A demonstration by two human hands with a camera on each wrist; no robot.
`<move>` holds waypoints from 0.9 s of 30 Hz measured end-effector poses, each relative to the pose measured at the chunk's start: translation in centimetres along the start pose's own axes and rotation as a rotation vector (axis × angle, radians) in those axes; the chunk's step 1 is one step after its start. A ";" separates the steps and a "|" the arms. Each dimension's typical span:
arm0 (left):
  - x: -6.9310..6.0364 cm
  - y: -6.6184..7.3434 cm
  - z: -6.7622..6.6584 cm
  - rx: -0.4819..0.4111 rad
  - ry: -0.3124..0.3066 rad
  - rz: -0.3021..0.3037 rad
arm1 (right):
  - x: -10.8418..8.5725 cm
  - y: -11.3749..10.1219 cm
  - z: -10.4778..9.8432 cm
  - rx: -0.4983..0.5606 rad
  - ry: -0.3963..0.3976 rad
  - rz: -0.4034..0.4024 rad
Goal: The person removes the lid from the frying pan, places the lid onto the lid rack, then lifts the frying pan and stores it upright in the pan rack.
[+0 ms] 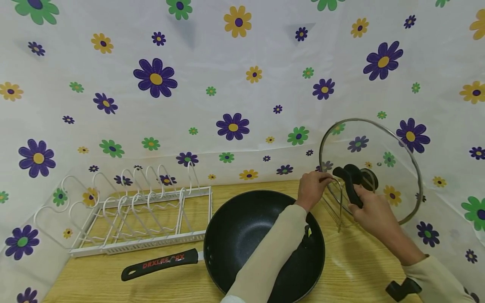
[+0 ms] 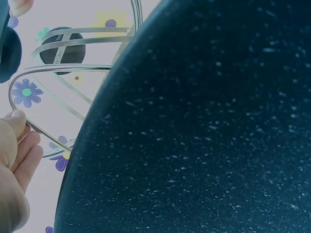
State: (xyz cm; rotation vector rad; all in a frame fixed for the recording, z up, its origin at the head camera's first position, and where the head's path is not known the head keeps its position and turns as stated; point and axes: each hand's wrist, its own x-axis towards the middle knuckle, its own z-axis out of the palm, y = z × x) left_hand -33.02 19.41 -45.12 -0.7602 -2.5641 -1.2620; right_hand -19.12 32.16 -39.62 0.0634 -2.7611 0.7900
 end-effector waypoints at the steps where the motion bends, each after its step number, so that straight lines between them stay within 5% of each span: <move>1: 0.0 0.0 0.0 -0.001 0.000 0.000 | 0.0 0.0 0.0 0.001 -0.001 0.000; 27: 0.0 -0.2 0.4 -0.002 0.006 0.020 | 0.5 0.3 0.6 -0.043 0.004 -0.023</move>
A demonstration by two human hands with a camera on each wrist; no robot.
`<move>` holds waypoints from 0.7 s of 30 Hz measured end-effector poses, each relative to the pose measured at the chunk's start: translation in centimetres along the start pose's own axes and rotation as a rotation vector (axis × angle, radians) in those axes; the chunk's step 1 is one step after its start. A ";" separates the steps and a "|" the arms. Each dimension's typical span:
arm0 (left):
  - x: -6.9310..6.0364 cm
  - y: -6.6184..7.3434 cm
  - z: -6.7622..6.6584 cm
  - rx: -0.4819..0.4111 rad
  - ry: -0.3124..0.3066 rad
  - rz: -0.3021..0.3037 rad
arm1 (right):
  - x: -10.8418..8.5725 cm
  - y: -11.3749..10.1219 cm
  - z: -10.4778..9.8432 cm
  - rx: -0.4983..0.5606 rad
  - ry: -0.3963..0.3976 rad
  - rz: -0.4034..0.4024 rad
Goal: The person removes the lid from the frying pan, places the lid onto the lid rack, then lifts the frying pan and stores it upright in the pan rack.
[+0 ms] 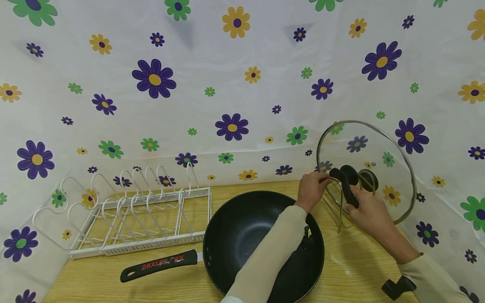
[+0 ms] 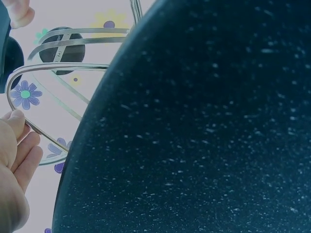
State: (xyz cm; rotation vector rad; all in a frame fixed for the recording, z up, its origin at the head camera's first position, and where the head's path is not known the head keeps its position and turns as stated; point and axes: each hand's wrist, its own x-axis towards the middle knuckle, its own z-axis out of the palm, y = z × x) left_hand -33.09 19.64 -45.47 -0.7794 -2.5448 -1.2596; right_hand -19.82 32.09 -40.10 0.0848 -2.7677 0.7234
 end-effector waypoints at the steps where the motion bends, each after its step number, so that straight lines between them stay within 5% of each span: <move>1: 0.0 0.0 0.0 0.007 0.001 0.001 | 0.0 0.0 0.0 -0.003 0.002 -0.002; 21: -0.1 -0.1 0.1 0.059 0.009 0.006 | -0.1 -0.1 0.5 -0.009 0.033 -0.022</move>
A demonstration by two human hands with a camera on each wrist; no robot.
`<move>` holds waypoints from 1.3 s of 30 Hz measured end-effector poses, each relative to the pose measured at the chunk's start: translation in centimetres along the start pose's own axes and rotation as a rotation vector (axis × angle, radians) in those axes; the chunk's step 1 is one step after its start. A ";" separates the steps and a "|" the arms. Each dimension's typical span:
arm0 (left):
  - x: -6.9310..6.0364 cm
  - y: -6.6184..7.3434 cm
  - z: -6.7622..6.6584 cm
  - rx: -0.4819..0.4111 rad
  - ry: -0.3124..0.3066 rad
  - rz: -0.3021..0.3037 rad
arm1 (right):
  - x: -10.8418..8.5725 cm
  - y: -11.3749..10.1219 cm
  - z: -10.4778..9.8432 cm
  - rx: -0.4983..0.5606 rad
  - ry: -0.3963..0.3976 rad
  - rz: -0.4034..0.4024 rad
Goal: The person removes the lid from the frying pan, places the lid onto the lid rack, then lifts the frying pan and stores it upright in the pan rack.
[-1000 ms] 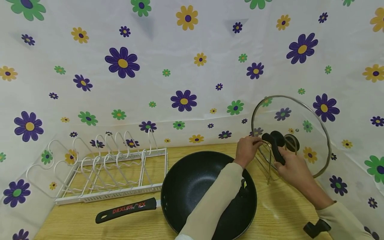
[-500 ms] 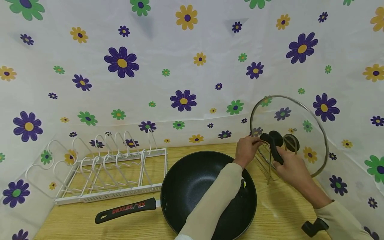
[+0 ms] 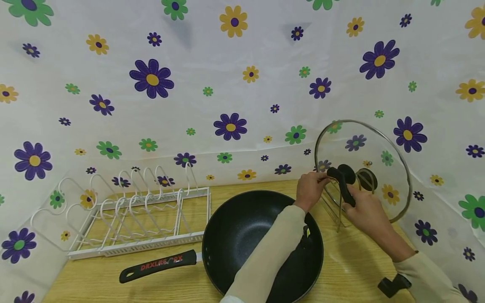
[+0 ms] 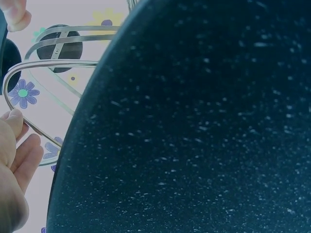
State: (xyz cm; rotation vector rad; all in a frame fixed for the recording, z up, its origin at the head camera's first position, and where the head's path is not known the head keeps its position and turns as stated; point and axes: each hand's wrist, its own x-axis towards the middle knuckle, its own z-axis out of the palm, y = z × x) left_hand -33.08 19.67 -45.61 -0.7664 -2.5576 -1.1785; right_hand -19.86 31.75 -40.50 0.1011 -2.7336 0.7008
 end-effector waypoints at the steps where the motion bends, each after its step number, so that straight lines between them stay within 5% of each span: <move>1: 0.0 0.0 0.0 -0.002 0.000 -0.007 | 0.0 0.0 0.0 0.003 -0.002 0.000; 15: 0.1 -0.3 -0.1 -0.014 0.000 -0.002 | -0.1 -0.5 0.5 0.009 -0.045 0.031; 39: 0.1 -0.7 0.2 -0.097 0.024 -0.033 | -0.5 -0.9 1.5 0.002 0.010 -0.013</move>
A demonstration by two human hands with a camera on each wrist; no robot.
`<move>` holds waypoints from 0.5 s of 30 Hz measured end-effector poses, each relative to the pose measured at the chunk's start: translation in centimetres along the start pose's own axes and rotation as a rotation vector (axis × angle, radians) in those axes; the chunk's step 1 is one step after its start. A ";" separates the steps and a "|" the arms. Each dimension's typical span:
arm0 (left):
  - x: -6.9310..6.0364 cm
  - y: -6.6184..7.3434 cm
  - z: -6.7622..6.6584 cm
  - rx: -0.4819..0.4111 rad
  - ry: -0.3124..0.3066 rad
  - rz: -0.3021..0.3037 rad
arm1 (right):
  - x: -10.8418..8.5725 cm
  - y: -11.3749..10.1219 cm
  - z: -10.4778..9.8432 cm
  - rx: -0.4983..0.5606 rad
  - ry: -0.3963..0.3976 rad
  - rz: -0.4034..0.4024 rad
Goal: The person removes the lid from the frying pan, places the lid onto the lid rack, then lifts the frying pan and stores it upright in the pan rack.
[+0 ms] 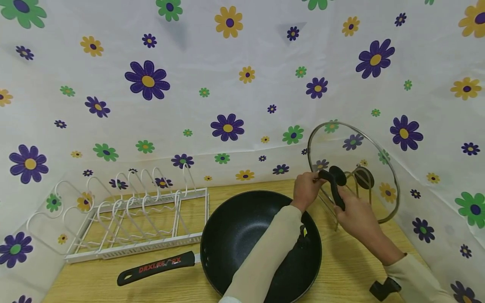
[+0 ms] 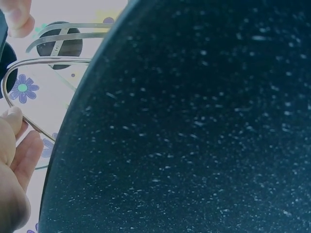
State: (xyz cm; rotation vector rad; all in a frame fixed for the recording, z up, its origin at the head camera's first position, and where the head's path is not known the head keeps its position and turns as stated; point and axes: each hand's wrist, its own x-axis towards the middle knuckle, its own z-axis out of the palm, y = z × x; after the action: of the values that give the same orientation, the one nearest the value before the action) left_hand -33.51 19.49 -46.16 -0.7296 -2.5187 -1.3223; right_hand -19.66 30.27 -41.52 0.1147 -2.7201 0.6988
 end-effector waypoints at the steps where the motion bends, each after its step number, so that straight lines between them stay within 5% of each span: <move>1: 0.0 0.0 0.0 -0.003 -0.002 -0.003 | 0.0 0.0 0.0 -0.006 0.005 -0.007; 15: -0.1 0.2 -0.2 -0.009 0.008 -0.021 | -0.3 -0.3 0.6 -0.068 0.039 0.004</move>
State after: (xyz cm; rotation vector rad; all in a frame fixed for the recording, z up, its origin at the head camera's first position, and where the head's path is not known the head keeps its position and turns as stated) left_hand -33.29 19.39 -45.91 -0.7002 -2.5232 -1.3413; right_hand -19.49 29.67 -41.98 0.0789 -2.7038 0.6025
